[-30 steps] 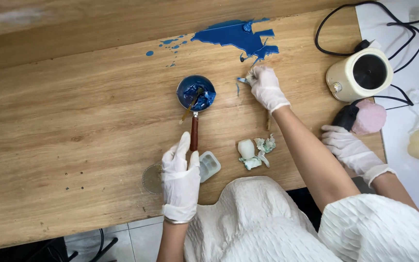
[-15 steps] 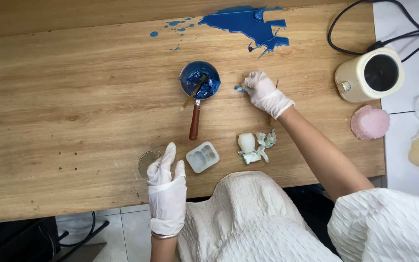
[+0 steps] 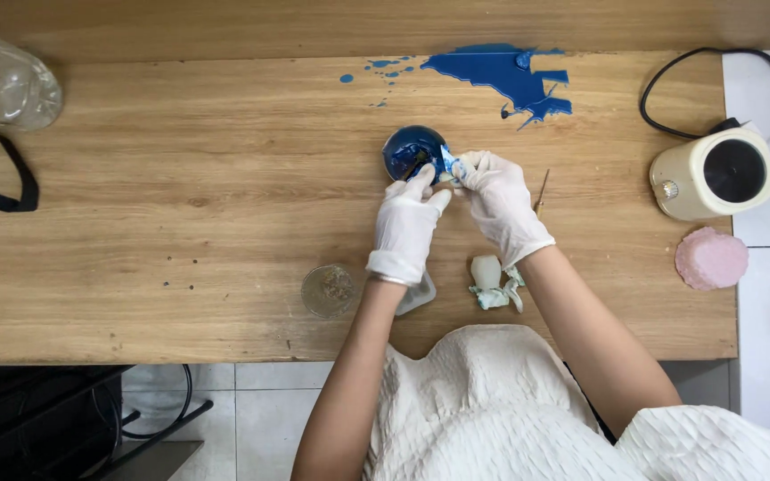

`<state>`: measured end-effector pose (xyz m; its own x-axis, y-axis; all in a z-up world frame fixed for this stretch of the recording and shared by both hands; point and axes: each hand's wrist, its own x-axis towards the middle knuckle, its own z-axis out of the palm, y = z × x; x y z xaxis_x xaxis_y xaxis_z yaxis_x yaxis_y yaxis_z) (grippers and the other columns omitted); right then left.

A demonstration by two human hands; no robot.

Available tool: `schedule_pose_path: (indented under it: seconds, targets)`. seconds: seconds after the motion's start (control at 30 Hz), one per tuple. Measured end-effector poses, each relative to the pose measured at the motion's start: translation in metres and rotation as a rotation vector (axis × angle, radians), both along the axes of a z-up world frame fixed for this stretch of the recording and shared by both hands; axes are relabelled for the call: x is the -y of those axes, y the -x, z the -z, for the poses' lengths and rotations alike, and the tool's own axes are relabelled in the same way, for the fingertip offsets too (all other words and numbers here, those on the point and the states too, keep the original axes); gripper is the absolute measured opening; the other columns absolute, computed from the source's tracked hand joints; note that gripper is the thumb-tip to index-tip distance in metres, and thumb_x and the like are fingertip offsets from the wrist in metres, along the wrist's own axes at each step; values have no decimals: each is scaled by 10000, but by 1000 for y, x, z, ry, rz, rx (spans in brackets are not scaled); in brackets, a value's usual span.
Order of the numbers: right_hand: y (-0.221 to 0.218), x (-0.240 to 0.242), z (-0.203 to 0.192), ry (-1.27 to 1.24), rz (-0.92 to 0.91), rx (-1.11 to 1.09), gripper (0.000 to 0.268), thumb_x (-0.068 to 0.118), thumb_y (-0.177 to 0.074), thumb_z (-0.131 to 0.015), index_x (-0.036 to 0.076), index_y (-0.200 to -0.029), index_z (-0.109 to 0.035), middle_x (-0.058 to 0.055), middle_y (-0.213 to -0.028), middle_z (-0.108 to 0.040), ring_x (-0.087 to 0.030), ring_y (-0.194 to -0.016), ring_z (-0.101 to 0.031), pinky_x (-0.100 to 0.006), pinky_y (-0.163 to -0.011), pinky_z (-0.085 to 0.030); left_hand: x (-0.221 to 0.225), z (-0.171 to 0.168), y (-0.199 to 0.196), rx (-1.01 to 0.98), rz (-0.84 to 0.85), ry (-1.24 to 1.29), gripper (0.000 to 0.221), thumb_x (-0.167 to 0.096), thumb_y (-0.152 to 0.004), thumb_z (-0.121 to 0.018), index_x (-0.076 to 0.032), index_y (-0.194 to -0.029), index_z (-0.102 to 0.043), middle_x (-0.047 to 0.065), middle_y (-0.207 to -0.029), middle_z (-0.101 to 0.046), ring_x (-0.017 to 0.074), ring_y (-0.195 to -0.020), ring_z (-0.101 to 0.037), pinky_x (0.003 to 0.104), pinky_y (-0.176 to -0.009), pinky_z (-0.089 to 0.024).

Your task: Cleaning a blue wax spill on a wooden surface and preparing wax in a melting pot using a palette knife and cloth.

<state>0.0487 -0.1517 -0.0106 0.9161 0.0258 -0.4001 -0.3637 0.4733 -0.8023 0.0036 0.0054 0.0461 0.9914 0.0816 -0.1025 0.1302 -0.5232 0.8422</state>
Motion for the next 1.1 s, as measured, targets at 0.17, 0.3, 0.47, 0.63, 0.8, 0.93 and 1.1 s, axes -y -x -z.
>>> schedule_pose_path:
  seconds: [0.17, 0.3, 0.47, 0.63, 0.8, 0.93, 1.1]
  targets:
    - [-10, -24, -7, -70, 46, 16, 35, -48, -915, -687, -49, -940, -663, -103, -895, -701, -168, -784, -676, -284, -732, -580, -1, 26, -41, 96, -48, 74, 345, -231, -862, -764, -90, -1177, -766, 128, -950, -745, 222, -906, -664, 342, -812, -533]
    - [-19, -27, -9, 45, 97, 81, 44, -38, -928, -715, -47, -950, -678, -83, -871, -708, -142, -741, -637, -256, -678, -529, -6, 29, -58, 90, -52, 404, 265, -211, -860, -764, -60, -1074, -804, 82, -967, -776, 143, -855, -683, 272, -775, -544]
    - [-30, -32, 11, 280, 124, 150, 39, -18, -942, -709, -38, -941, -675, -44, -846, -700, -100, -727, -620, -233, -679, -525, -8, 35, -77, -207, -111, 657, 241, -188, -838, -753, -39, -1014, -823, 44, -837, -761, 102, -717, -625, 252, -648, -511]
    - [-31, -31, 21, 528, 32, 191, 30, -3, -949, -703, -22, -947, -679, -27, -844, -690, -64, -728, -572, -223, -667, -496, -5, 47, -88, -327, -248, 627, 230, -219, -811, -778, -44, -958, -807, 21, -771, -740, 71, -648, -633, 238, -577, -503]
    - [-27, -31, 9, 628, -19, 139, 26, 1, -945, -668, -9, -926, -683, -3, -799, -656, -59, -707, -533, -227, -621, -463, -1, 54, -104, -321, -221, 651, 258, -232, -825, -765, -6, -929, -835, 31, -727, -700, 92, -602, -547, 254, -533, -427]
    - [-30, -26, 20, 531, 18, 36, 64, 9, -908, -725, -25, -884, -677, -2, -771, -651, -67, -685, -528, -228, -599, -446, -5, 48, -114, -289, -159, 541, 276, -246, -827, -754, 9, -918, -809, 56, -754, -757, 128, -622, -597, 256, -549, -462]
    - [-33, -14, 43, 613, -17, -90, 113, 115, -941, -727, 5, -921, -714, -15, -756, -650, -86, -650, -528, -254, -561, -429, -19, 89, -128, -167, 50, 37, 213, -249, -869, -723, -48, -906, -787, 143, -899, -765, 254, -808, -722, 356, -691, -551]
